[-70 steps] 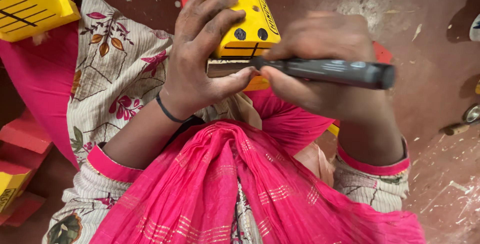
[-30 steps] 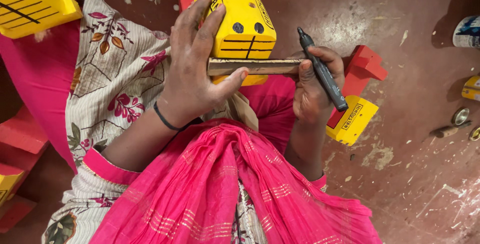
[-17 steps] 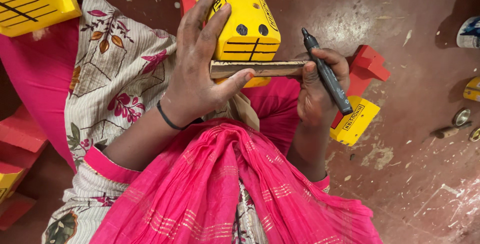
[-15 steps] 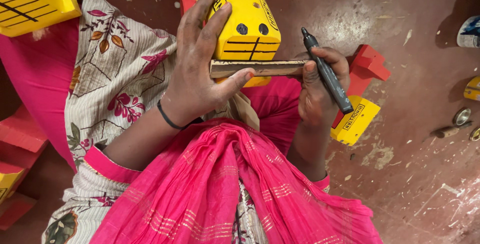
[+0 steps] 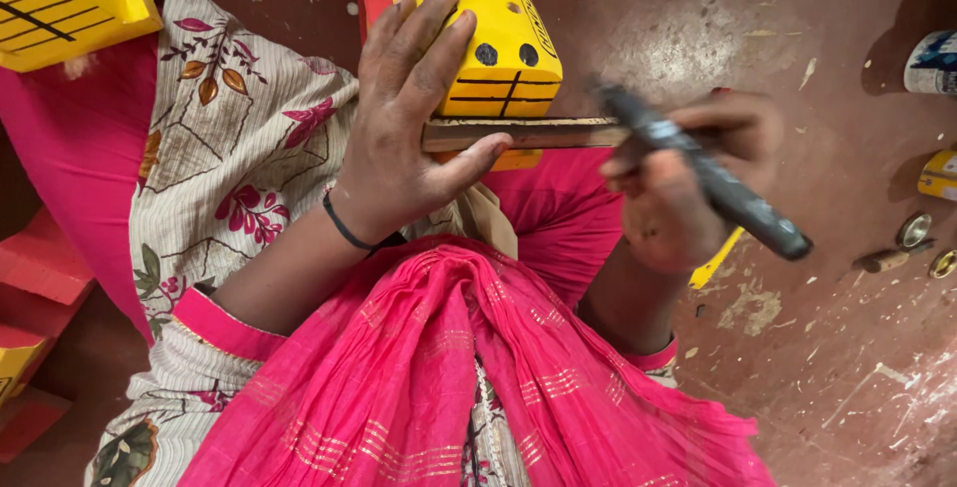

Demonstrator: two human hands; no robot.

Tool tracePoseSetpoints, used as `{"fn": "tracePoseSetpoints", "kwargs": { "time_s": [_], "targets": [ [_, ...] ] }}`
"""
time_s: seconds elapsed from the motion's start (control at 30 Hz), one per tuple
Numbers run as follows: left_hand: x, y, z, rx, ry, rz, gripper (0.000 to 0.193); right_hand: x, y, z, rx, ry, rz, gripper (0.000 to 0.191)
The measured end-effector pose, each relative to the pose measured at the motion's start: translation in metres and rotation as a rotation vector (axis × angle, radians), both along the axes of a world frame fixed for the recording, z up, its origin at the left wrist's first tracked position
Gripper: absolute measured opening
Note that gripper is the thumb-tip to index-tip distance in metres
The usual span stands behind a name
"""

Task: The person sits on the floor and uses a black marker to draw lines and dots on small yellow and red wooden toy tractors. They use a small wooden block as a straightedge to guide the lines and repeatedly pick up, rotate, and place down the toys to mark different sides.

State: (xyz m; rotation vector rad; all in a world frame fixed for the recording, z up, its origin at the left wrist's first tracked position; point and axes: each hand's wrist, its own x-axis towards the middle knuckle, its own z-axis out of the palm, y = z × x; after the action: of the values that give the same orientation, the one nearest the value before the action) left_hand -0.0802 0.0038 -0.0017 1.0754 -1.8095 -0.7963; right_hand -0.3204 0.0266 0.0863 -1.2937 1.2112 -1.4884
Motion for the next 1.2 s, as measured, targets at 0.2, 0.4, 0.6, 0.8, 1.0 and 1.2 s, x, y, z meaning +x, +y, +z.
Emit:
{"fn": "tracePoseSetpoints", "kwargs": {
  "time_s": [0.2,0.4,0.6,0.8,1.0,1.2],
  "targets": [
    [-0.001,-0.002,0.002,-0.001,0.024,0.009,0.089,0.022,-0.022,0.016,0.116,0.325,0.276,0.024],
    [-0.002,-0.002,0.002,-0.009,0.043,0.025,0.088,0.033,-0.039,0.017,0.136,0.406,0.356,0.018],
    [-0.002,-0.002,0.001,-0.009,0.042,0.025,0.084,0.039,-0.048,0.02,0.117,0.486,0.423,0.015],
    [-0.004,-0.001,0.002,-0.012,0.022,0.04,0.083,0.044,-0.061,0.035,0.11,0.567,0.522,0.012],
    [-0.002,0.0,0.003,0.004,0.029,0.026,0.084,0.029,-0.064,0.062,0.153,0.752,0.494,0.013],
    [-0.003,-0.001,0.004,0.001,0.04,0.029,0.083,0.028,-0.06,0.064,0.092,0.689,0.457,0.015]
  ]
}}
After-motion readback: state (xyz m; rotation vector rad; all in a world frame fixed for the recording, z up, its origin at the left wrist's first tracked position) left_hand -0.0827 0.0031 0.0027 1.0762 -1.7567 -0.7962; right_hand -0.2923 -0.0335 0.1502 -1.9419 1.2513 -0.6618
